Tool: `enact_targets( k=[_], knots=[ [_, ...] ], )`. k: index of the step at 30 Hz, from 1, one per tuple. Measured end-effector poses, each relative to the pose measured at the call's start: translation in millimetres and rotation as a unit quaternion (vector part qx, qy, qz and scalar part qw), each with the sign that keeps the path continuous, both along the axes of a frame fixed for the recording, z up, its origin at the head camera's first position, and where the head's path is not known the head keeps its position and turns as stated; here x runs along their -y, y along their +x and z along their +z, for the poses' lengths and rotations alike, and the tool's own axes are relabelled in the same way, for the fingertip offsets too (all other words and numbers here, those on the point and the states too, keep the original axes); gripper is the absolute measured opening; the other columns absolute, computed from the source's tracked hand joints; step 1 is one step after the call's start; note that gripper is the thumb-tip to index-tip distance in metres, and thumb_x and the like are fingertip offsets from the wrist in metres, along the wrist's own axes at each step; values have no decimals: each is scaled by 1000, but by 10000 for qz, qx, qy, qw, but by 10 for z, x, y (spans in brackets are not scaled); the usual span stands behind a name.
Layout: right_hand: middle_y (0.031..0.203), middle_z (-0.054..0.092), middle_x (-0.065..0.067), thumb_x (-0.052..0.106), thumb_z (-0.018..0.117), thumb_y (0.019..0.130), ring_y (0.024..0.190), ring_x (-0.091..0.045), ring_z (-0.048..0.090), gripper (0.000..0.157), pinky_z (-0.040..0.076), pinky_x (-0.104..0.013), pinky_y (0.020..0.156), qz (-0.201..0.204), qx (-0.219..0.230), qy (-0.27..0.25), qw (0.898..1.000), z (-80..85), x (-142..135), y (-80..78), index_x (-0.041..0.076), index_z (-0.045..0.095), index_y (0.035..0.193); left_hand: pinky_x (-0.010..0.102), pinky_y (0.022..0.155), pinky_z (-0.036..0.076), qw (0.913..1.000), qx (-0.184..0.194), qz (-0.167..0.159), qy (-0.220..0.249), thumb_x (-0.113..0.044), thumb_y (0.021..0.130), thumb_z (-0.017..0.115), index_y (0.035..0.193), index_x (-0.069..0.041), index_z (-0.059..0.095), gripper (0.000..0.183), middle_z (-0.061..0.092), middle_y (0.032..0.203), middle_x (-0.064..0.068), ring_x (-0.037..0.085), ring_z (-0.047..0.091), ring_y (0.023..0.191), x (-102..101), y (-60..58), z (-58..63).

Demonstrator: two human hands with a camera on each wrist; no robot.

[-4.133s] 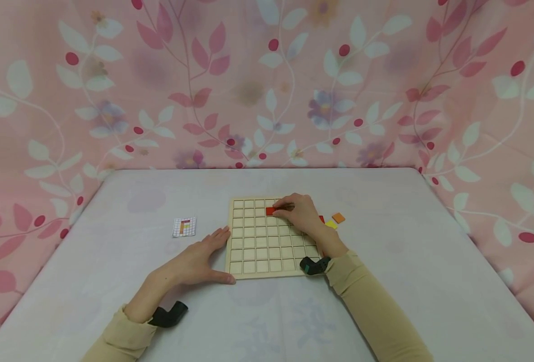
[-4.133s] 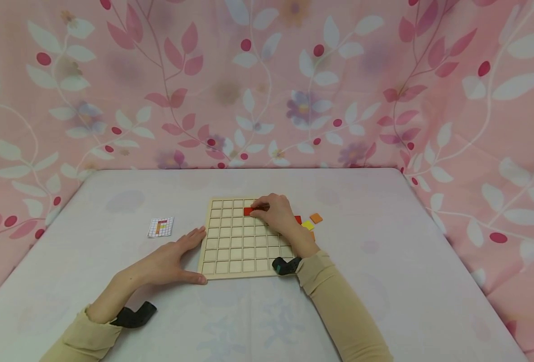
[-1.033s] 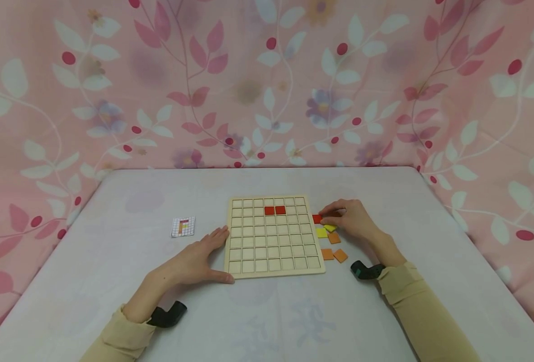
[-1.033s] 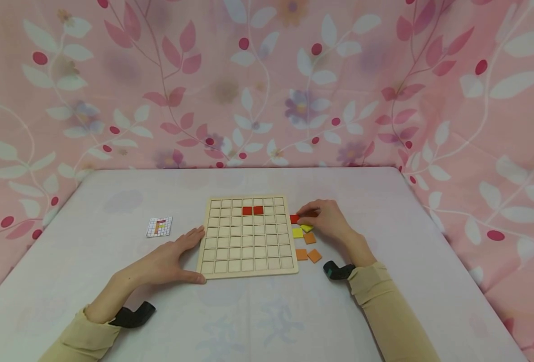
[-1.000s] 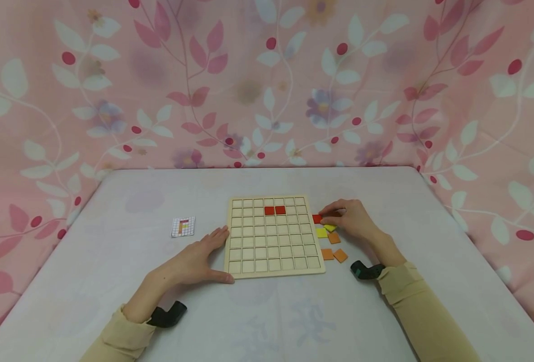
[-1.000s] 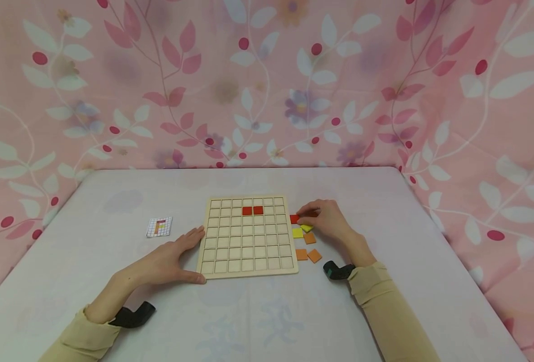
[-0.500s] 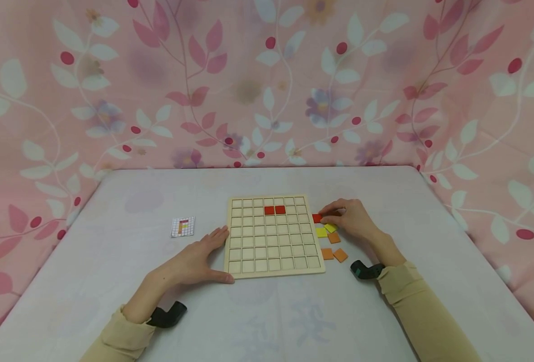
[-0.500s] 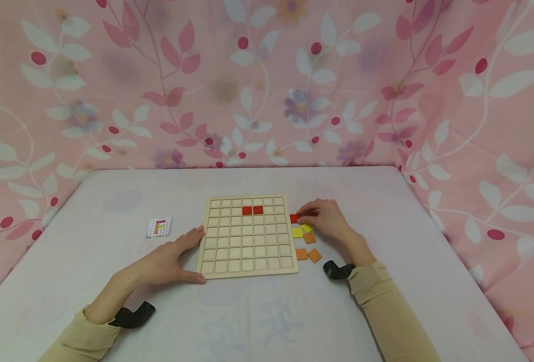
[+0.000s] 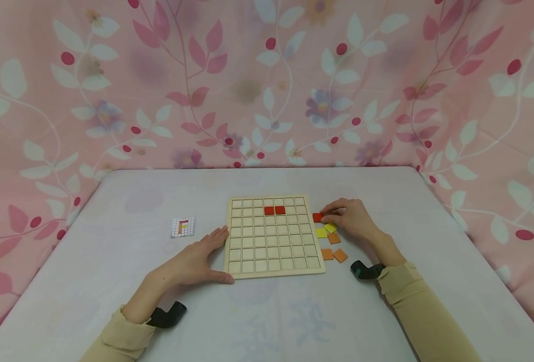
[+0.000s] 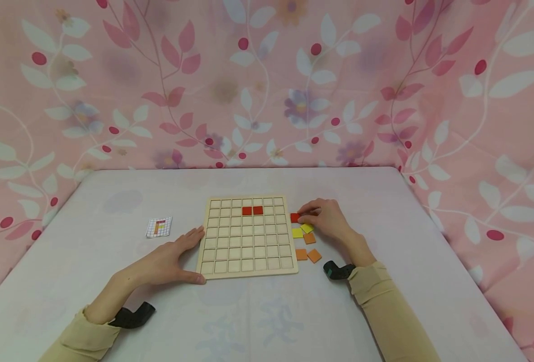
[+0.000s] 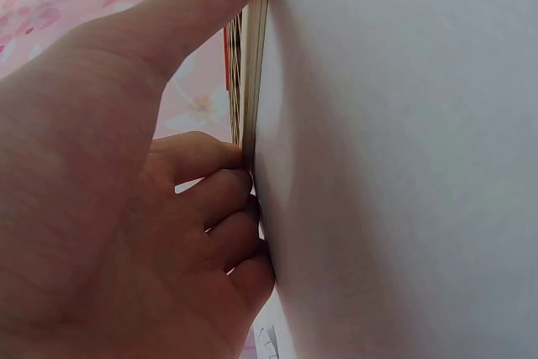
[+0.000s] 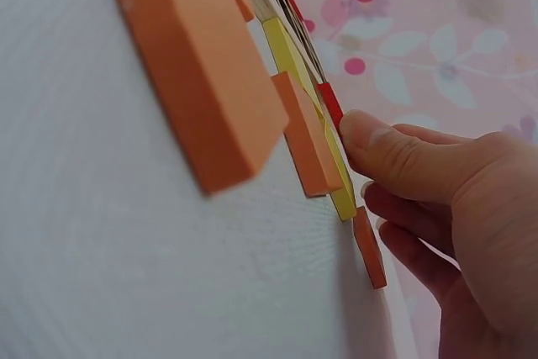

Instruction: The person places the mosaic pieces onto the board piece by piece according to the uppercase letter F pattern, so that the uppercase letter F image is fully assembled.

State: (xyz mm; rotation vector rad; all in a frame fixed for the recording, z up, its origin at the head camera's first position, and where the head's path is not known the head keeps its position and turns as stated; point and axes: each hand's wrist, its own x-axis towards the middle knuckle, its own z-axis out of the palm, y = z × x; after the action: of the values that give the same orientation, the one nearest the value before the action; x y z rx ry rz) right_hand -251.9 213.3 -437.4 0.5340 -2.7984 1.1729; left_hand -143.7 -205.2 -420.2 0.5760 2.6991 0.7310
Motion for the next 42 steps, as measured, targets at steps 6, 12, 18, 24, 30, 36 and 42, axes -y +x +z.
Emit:
enact_targets(
  k=[6, 12, 18, 24, 30, 36, 42],
  knots=[
    [111, 72, -3, 33, 82, 84, 114, -25, 58, 22, 43, -49, 103, -382, 443, -139, 9982, 51, 41, 1, 21, 79, 101, 59, 119, 23, 10000, 60, 0, 49, -65, 71, 80, 158, -6, 25, 119, 19, 167, 10, 39, 17, 152, -6, 13, 16],
    [113, 72, -2, 34, 80, 86, 115, -26, 58, 21, 43, -50, 104, -264, 429, -281, 9983, 160, 220, -3, 22, 79, 103, 58, 119, 23, 10000, 23, -8, 40, -65, 72, 80, 158, -5, 26, 118, 20, 167, 9, 39, 18, 152, -9, 16, 21],
    [112, 72, -1, 32, 80, 86, 113, -26, 58, 19, 43, -49, 103, -244, 417, -362, 9982, 183, 385, -42, 21, 79, 102, 58, 120, 22, 10000, 29, 0, 67, -65, 72, 80, 158, -5, 26, 118, 20, 167, 8, 39, 18, 152, -20, 15, 28],
    [110, 73, -2, 32, 81, 85, 115, -26, 59, 20, 43, -50, 105, -243, 463, -446, 9976, 165, 524, -67, 20, 79, 101, 58, 120, 23, 10000, 53, 40, 9, -65, 71, 80, 158, -6, 26, 118, 20, 167, 8, 38, 18, 152, -22, 15, 16],
    [106, 74, -3, 30, 81, 85, 111, -26, 62, 20, 45, -48, 103, -181, 301, -555, 9978, 173, 654, -108, 18, 79, 100, 58, 120, 23, 10000, 39, 36, 10, -65, 71, 80, 158, -6, 26, 118, 19, 167, 8, 38, 17, 153, -18, 22, 17],
    [109, 74, -4, 26, 81, 85, 111, -25, 61, 17, 46, -48, 103, -60, 319, -789, 9964, 177, 774, -111, 16, 79, 99, 58, 120, 22, 10000, 38, 28, 38, -64, 71, 80, 158, -6, 26, 118, 19, 167, 8, 38, 17, 152, -17, 28, 28],
    [105, 75, -4, 23, 82, 85, 107, -24, 63, 16, 49, -44, 97, 15, 104, -870, 9962, 151, 926, -105, 14, 79, 98, 58, 120, 22, 10000, 33, 36, -8, -65, 72, 80, 158, -7, 26, 118, 19, 167, 7, 38, 18, 152, -18, 28, 31]
  ],
)
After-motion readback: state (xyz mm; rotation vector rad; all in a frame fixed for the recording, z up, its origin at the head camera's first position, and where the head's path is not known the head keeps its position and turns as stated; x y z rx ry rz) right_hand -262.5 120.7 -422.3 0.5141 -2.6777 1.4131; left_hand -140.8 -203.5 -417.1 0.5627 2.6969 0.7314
